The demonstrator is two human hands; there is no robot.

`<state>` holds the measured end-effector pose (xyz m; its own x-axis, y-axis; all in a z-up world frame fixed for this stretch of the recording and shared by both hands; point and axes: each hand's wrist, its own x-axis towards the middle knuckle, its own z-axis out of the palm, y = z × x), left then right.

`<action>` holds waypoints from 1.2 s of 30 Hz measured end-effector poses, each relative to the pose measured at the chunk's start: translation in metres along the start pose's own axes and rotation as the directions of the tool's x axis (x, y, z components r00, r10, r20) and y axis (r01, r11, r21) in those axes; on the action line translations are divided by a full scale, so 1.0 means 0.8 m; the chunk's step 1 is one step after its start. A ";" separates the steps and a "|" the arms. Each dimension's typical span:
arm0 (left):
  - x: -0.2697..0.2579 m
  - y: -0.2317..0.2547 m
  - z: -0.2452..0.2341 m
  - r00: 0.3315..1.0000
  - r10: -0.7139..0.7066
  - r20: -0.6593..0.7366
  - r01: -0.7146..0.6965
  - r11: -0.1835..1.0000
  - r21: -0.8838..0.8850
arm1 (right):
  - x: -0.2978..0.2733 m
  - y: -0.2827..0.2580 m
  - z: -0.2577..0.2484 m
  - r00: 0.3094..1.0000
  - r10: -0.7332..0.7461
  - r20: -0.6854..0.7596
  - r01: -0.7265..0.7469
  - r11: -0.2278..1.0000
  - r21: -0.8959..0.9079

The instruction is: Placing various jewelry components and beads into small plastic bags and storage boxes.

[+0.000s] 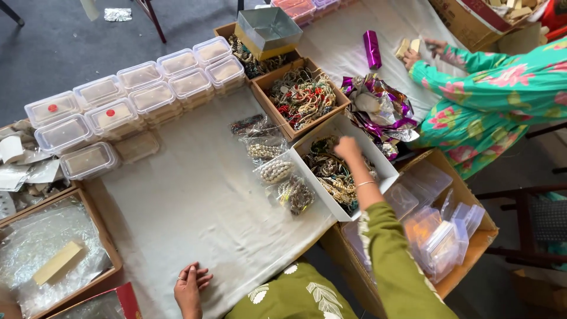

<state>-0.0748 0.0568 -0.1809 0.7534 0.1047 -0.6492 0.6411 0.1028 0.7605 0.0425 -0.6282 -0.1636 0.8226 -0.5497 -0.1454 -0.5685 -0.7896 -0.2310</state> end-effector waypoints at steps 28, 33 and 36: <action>-0.022 0.194 0.263 0.782 0.025 0.622 0.304 0.857 -0.416 | -0.238 -0.312 -0.249 0.819 -0.536 0.204 0.012 0.371 0.928; 0.029 0.161 0.290 0.856 0.138 0.499 0.356 0.544 -0.760 | -0.271 -0.374 -0.112 0.873 -0.462 0.156 -0.074 0.190 0.979; 0.015 0.155 0.278 0.937 0.249 0.244 -0.016 0.731 -0.682 | -0.265 -0.353 0.035 0.683 -0.528 0.504 -0.692 -0.249 0.678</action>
<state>0.0460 -0.1489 -0.0920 0.9013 -0.1178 -0.4169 0.3566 0.7483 0.5594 0.0292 -0.2807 -0.0944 0.8687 0.1789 -0.4619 -0.4194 0.7617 -0.4938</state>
